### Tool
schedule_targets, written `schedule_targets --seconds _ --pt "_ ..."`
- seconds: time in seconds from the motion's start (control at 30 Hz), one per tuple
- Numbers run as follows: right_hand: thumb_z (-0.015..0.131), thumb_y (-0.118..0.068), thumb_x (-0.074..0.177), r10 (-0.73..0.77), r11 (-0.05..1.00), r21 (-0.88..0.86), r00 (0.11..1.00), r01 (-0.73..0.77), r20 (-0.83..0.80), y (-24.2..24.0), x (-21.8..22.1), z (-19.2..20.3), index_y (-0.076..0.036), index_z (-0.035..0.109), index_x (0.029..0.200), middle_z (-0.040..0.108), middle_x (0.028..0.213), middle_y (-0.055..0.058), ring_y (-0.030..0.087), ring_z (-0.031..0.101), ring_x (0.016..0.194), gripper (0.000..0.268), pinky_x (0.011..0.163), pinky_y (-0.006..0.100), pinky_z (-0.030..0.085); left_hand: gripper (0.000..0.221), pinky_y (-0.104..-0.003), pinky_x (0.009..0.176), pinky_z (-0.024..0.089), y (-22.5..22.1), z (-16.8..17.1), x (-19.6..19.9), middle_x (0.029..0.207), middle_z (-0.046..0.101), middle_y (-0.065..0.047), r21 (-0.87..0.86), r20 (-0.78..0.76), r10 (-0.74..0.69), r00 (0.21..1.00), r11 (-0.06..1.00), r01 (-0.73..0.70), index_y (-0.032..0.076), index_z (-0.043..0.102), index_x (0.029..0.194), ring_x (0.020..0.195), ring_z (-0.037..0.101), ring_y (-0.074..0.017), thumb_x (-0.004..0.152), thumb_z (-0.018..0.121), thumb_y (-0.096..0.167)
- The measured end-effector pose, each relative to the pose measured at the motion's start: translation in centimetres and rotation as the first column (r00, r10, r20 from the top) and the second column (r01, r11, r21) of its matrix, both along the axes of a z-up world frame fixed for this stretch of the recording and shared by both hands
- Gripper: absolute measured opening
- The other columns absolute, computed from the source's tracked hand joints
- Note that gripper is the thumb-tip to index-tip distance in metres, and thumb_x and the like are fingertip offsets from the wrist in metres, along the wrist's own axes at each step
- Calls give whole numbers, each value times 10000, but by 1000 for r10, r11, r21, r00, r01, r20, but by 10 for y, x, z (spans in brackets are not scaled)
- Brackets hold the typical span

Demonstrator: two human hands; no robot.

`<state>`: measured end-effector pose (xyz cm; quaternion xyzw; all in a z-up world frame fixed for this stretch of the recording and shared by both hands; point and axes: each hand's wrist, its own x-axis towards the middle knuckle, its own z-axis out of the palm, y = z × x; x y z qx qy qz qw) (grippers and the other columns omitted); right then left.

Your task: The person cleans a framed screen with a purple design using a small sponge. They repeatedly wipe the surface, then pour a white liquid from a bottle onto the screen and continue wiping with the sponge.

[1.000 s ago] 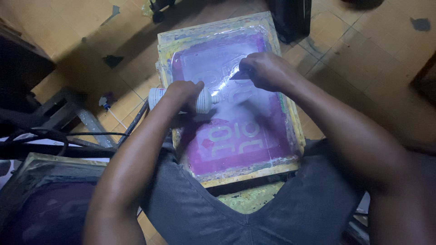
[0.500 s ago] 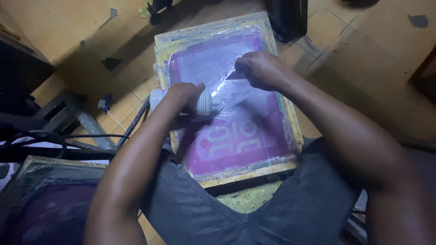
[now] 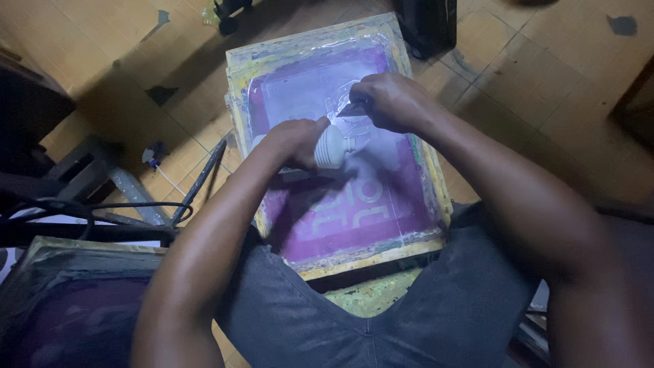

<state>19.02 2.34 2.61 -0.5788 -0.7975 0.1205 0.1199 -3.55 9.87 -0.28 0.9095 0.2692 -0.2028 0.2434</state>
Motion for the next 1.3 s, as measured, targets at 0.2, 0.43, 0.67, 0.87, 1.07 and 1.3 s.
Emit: schedule_targets --seconds 0.2,0.43,0.67,0.87,1.07,1.3 --pt "637 -60 906 -19 1000 1 1000 19 -7 -1 1 1 -158 694 1003 720 926 143 401 717 919 149 745 510 580 914 -600 842 573 14 -54 3 1047 730 -224 51 0 -36 999 998 36 90 437 1340 1017 714 -486 610 889 405" --pt "633 -56 917 -36 999 -24 999 36 6 4 3 -4 -158 690 988 722 921 135 390 722 906 137 735 499 582 853 -617 920 557 -1 -31 7 1114 713 -262 101 -49 -78 996 991 83 14 423 1306 1066 700 -489 687 814 451" --pt "632 -58 909 -26 999 -21 1000 26 -8 5 4 -9 -179 694 992 724 922 129 404 720 901 160 720 517 573 723 -587 810 582 4 -73 15 988 740 -205 232 -34 -102 994 967 107 83 461 1211 947 735 -464 647 793 392" --pt "631 -23 907 -28 999 -17 999 29 14 3 1 -6 -152 696 978 727 905 136 395 725 885 162 720 508 578 719 -553 809 593 -4 -63 15 991 749 -228 281 0 -116 993 953 111 53 496 1187 958 743 -453 637 804 397" --pt "634 -32 899 -12 1000 -23 1000 12 -5 0 2 -5 -151 695 1005 718 909 151 402 718 896 171 734 514 579 765 -552 770 600 0 -74 15 943 754 -196 302 0 -129 992 945 123 66 494 1176 918 755 -428 605 821 457" --pt "617 -22 924 -26 999 -35 999 27 21 5 1 -9 -152 707 995 723 892 144 390 727 877 173 721 499 582 727 -560 766 596 4 -86 18 946 757 -214 319 9 -118 993 941 109 54 507 1153 918 753 -445 613 807 438"
